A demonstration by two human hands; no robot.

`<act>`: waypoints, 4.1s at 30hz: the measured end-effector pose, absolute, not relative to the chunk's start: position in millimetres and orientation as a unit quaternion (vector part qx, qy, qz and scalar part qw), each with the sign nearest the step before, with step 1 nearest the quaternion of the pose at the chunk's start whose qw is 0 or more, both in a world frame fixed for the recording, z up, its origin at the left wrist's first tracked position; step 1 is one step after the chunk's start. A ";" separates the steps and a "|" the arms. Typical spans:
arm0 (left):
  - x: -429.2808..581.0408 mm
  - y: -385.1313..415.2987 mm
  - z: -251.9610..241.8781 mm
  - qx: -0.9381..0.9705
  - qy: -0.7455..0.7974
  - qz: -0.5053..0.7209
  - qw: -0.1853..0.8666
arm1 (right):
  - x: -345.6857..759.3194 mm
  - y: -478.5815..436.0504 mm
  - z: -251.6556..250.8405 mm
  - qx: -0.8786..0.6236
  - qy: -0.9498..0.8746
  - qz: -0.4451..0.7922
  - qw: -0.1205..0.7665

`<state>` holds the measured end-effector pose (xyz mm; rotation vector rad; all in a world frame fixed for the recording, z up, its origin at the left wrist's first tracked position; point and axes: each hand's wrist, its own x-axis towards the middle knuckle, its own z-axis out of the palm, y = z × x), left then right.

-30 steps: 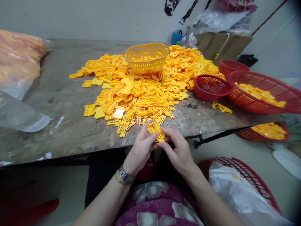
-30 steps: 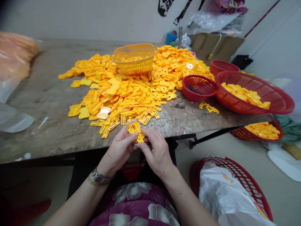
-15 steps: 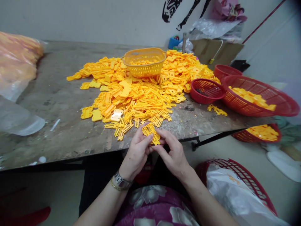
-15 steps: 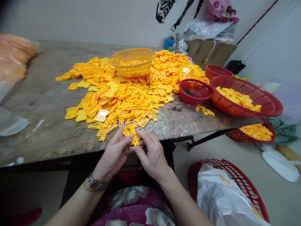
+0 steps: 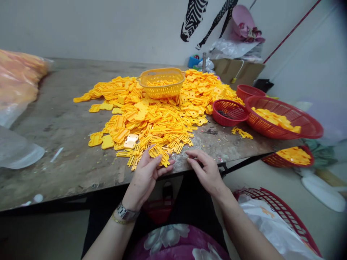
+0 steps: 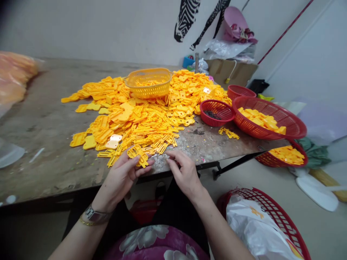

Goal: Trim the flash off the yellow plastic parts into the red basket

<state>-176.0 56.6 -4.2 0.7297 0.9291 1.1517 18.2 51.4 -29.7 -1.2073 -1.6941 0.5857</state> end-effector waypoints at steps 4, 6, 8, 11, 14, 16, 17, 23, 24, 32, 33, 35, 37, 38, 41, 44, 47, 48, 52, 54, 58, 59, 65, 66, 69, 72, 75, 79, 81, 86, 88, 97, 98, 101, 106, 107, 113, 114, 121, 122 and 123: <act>-177.9 62.6 -3.3 0.343 0.429 0.515 0.658 | 35.9 74.1 -29.2 -0.511 -0.696 0.195 0.466; -177.9 65.0 -2.4 0.346 0.434 0.506 0.660 | 44.8 88.2 -28.4 -0.519 -0.702 0.161 0.460; -177.7 66.7 -1.8 0.342 0.438 0.497 0.667 | 53.0 103.4 -26.6 -0.524 -0.714 0.115 0.450; -177.6 67.8 -1.5 0.332 0.434 0.493 0.677 | 63.3 126.7 -22.9 -0.544 -0.741 0.033 0.392; -177.6 67.7 -1.7 0.327 0.430 0.495 0.681 | 70.7 149.9 -21.0 -0.565 -0.753 -0.018 0.337; -177.6 67.4 -1.9 0.322 0.431 0.496 0.681 | 73.6 164.6 -21.4 -0.574 -0.754 -0.033 0.318; -177.5 67.3 -2.0 0.321 0.430 0.497 0.682 | 74.2 171.3 -21.8 -0.578 -0.755 -0.040 0.307; -176.4 66.7 -0.2 0.329 0.438 0.493 0.676 | 70.5 198.9 -21.6 -0.593 -0.768 -0.078 0.229; -176.4 66.7 0.0 0.330 0.438 0.492 0.676 | 69.8 201.5 -21.5 -0.593 -0.771 -0.082 0.218; -179.3 67.9 -5.2 0.334 0.412 0.496 0.687 | 71.2 209.1 -20.8 -0.591 -0.776 -0.105 0.194; -179.6 68.0 -5.7 0.333 0.411 0.496 0.689 | 71.8 208.6 -19.7 -0.591 -0.774 -0.108 0.200; -180.0 68.0 -5.9 0.330 0.412 0.495 0.690 | 73.1 206.6 -16.5 -0.590 -0.769 -0.110 0.219; -180.1 68.0 -5.6 0.328 0.414 0.495 0.690 | 74.6 202.9 -12.6 -0.589 -0.763 -0.109 0.243; -180.0 68.0 -5.5 0.327 0.415 0.495 0.690 | 75.2 200.2 -10.7 -0.589 -0.759 -0.108 0.256; -180.1 67.8 -5.9 0.326 0.415 0.495 0.690 | 76.5 187.2 -6.2 -0.586 -0.743 -0.095 0.309; -180.5 67.6 -6.9 0.328 0.412 0.496 0.691 | 76.7 167.4 -4.6 -0.578 -0.702 -0.016 0.415; -180.9 67.0 -7.3 0.330 0.407 0.496 0.693 | 77.0 145.7 -7.2 -0.572 -0.660 0.102 0.477; -181.0 66.8 -7.1 0.329 0.404 0.497 0.694 | 77.2 139.0 -9.1 -0.574 -0.649 0.133 0.480; -180.6 66.0 -6.0 0.328 0.397 0.501 0.695 | 78.5 117.9 -19.8 -0.603 -0.623 0.197 0.458; -180.3 65.6 -5.7 0.329 0.397 0.502 0.694 | 79.1 110.3 -25.1 -0.615 -0.621 0.201 0.442; -180.2 65.2 -6.2 0.332 0.397 0.503 0.692 | 82.1 100.1 -32.7 -0.638 -0.626 0.190 0.406; -180.2 65.1 -6.6 0.334 0.395 0.503 0.692 | 83.6 98.7 -34.1 -0.644 -0.633 0.180 0.389; -180.7 64.0 -8.8 0.339 0.385 0.511 0.690 | 91.3 95.8 -36.7 -0.646 -0.706 0.048 0.287; -180.7 63.7 -9.1 0.341 0.385 0.511 0.689 | 91.4 95.6 -36.3 -0.643 -0.713 0.038 0.277; -180.8 63.0 -9.4 0.345 0.388 0.512 0.684 | 90.1 95.5 -35.1 -0.631 -0.730 0.025 0.262; -181.1 62.4 -8.5 0.346 0.390 0.511 0.683 | 89.3 96.3 -34.8 -0.608 -0.753 0.017 0.252; -181.5 61.9 -7.4 0.345 0.387 0.510 0.686 | 90.2 97.2 -34.1 -0.587 -0.775 0.022 0.233; -181.6 62.3 -7.7 0.344 0.389 0.508 0.688 | 90.8 96.1 -29.4 -0.574 -0.790 0.043 0.210; -181.6 62.6 -8.1 0.343 0.391 0.506 0.688 | 89.9 95.3 -26.2 -0.573 -0.791 0.054 0.207; -181.7 62.5 -7.6 0.341 0.396 0.508 0.685 | 88.4 98.9 -22.6 -0.580 -0.779 0.059 0.231; -181.9 62.5 -7.0 0.341 0.401 0.508 0.682 | 91.7 103.9 -24.0 -0.593 -0.763 0.048 0.251; -179.7 63.7 -1.1 0.341 0.431 0.494 0.674 | 149.4 128.1 -29.9 -0.708 -0.653 -0.065 0.262; -179.5 63.9 -0.6 0.342 0.433 0.495 0.671 | 157.8 128.9 -30.6 -0.721 -0.638 -0.076 0.261; -179.6 64.6 -1.0 0.349 0.435 0.491 0.669 | 182.2 130.1 -33.9 -0.754 -0.598 -0.101 0.253; -179.3 65.8 -2.8 0.353 0.443 0.483 0.667 | 216.0 135.4 -41.5 -0.782 -0.563 -0.114 0.241; -178.8 66.0 -2.5 0.353 0.445 0.482 0.666 | 220.8 137.6 -43.2 -0.784 -0.562 -0.111 0.240; -176.2 66.7 2.0 0.351 0.468 0.478 0.655 | 226.5 153.8 -54.1 -0.787 -0.570 -0.070 0.225; -176.1 66.9 2.4 0.354 0.471 0.476 0.653 | 224.1 156.1 -55.8 -0.789 -0.568 -0.068 0.225; -176.5 68.3 0.3 0.354 0.489 0.461 0.650 | 206.2 163.0 -61.3 -0.787 -0.570 -0.065 0.226; -176.8 68.2 -0.4 0.354 0.490 0.460 0.650 | 204.8 162.4 -61.6 -0.784 -0.574 -0.065 0.228; -177.3 68.0 -1.1 0.356 0.490 0.460 0.650 | 203.7 161.4 -61.8 -0.780 -0.579 -0.064 0.231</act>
